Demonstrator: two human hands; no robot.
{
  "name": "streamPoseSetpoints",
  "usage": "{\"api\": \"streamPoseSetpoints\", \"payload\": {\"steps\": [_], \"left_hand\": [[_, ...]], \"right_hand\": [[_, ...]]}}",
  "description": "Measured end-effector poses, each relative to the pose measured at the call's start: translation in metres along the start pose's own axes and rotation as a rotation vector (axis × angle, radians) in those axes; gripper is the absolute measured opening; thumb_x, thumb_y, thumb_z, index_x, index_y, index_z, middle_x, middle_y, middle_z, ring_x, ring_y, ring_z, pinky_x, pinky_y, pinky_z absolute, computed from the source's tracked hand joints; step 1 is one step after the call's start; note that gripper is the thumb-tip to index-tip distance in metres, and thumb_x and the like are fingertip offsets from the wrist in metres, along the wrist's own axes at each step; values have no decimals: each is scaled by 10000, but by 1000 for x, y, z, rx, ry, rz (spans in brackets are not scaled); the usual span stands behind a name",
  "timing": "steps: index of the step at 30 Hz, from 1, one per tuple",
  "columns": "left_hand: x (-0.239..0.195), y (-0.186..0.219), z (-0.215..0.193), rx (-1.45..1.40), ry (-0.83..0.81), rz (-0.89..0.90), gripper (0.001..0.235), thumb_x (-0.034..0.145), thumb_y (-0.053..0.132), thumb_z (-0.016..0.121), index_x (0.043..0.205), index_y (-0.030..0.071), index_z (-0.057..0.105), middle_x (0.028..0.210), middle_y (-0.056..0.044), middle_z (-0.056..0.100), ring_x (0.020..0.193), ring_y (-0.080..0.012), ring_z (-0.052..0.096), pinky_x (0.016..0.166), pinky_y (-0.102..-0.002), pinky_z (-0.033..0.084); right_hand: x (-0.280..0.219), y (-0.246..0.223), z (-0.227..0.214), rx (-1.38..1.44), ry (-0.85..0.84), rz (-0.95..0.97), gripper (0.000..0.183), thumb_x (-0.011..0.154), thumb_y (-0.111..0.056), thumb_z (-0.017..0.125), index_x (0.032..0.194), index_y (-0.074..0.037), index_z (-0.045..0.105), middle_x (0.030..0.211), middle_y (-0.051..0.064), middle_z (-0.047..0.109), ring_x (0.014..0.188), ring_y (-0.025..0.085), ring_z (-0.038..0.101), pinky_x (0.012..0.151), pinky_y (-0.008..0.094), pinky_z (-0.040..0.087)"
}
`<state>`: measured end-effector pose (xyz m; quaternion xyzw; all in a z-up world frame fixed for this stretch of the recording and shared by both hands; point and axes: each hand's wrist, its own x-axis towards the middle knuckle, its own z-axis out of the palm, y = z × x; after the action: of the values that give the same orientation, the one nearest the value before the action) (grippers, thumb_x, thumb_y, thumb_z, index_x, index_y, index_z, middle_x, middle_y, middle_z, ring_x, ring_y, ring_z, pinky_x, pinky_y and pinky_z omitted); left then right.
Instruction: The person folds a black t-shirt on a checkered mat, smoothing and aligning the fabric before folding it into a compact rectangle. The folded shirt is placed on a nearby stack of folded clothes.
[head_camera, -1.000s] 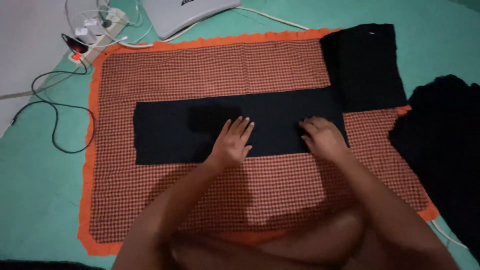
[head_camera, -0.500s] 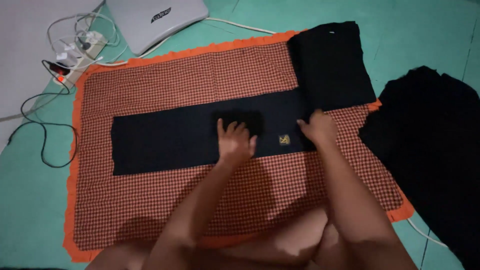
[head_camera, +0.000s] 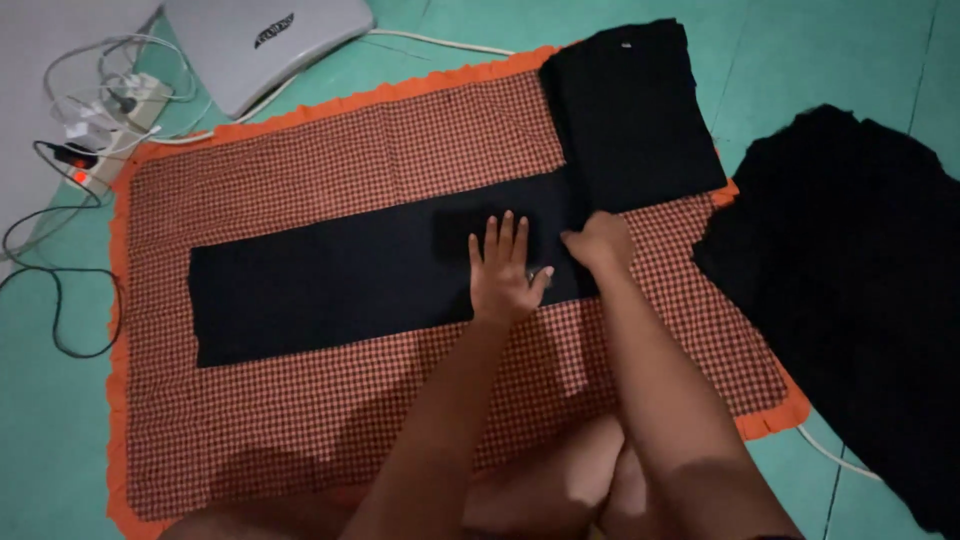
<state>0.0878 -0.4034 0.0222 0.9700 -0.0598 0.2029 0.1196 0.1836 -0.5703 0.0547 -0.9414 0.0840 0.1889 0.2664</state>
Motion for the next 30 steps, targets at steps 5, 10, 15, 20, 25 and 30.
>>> {"api": "streamPoseSetpoints", "payload": {"steps": [5, 10, 15, 20, 25, 30], "left_hand": [[1, -2, 3, -13, -31, 5, 889, 882, 581, 648, 1580, 91, 397, 1629, -193, 361, 1520, -405, 319, 1190, -678, 252], [3, -3, 2, -5, -52, -3, 876, 865, 478, 673, 1598, 105, 372, 1636, -177, 355, 1528, -400, 310, 1193, -677, 247], [2, -4, 0, 22, -169, -18, 852, 869, 338, 575, 1636, 110, 281, 1683, -159, 261, 1564, -384, 223, 1221, -668, 197], [3, -4, 1, 17, -161, -23, 861, 843, 325, 569, 1633, 113, 300, 1677, -158, 277, 1560, -385, 238, 1217, -667, 207], [1, -10, 14, 27, -177, -28, 900, 815, 316, 556, 1641, 113, 262, 1702, -148, 223, 1575, -377, 198, 1231, -660, 199], [-8, -31, 50, -251, -89, -73, 871, 815, 181, 520, 1640, 72, 262, 1689, -173, 260, 1580, -373, 202, 1265, -605, 128]], "right_hand": [[25, 11, 6, 91, -42, -98, 646, 832, -449, 710, 1280, 15, 674, 1258, 274, 679, 1226, 440, 621, 982, 504, 529], [-23, -22, -36, 199, -65, -237, 498, 859, -240, 736, 1263, -100, 481, 1247, 301, 641, 1268, 474, 567, 1028, 521, 474], [0, -1, -24, 273, -182, -525, 606, 906, -116, 584, 1487, -286, 548, 1391, 332, 535, 1329, 517, 489, 1082, 543, 444], [2, -4, -21, 249, -209, -602, 769, 865, -169, 705, 1580, -139, 425, 1556, 368, 331, 1486, 507, 267, 1209, 584, 274], [1, -19, -16, 141, -246, -622, 960, 776, -238, 793, 1622, -150, 349, 1627, 338, 205, 1525, 468, 203, 1235, 530, 251], [-17, -35, -6, 58, -124, -816, 928, 782, -167, 745, 1608, -24, 347, 1510, 353, 412, 1470, 510, 293, 1198, 556, 292]]}}
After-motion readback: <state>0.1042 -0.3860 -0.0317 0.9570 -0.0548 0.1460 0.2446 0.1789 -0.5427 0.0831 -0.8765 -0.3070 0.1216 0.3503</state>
